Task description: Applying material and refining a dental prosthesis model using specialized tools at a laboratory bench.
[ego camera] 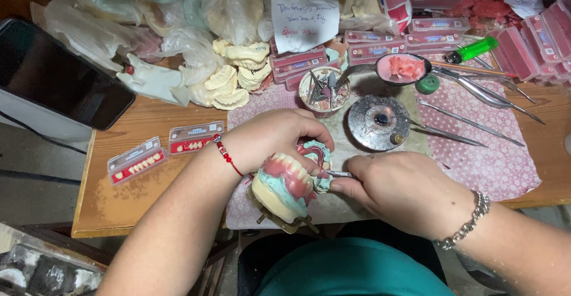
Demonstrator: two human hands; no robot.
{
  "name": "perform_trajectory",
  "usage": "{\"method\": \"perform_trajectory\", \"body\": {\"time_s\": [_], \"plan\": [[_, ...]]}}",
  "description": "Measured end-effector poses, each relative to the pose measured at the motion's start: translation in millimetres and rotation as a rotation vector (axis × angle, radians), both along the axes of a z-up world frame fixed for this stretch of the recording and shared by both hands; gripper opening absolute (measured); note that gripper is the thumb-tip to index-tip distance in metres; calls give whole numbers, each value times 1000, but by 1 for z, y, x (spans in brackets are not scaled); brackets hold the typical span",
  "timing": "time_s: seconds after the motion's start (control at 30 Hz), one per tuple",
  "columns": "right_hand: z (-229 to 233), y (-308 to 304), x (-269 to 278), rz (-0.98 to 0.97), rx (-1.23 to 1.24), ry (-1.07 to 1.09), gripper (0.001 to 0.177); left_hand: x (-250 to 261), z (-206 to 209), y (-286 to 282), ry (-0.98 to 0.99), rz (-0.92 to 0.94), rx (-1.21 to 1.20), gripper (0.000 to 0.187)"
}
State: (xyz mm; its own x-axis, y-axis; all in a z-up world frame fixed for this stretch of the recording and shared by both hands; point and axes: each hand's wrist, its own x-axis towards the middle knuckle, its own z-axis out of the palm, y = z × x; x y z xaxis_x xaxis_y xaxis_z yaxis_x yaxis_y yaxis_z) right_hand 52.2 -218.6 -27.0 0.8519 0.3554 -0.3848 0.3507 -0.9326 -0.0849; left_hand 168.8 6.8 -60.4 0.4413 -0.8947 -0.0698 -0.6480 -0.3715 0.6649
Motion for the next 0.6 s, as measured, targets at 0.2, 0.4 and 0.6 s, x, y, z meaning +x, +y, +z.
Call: {"method": "perform_trajectory", "body": {"time_s": [0.2,0.4,0.6], "plan": [[25,12,17,-22,-70,294,54,0,-1,1,3,15,19,42],[29,12,23,32,-54,348,52,0,-3,1,-28,6,-7,40],[23,12,22,60,-86,314,49,-3,4,1,-21,20,6,39]]}}
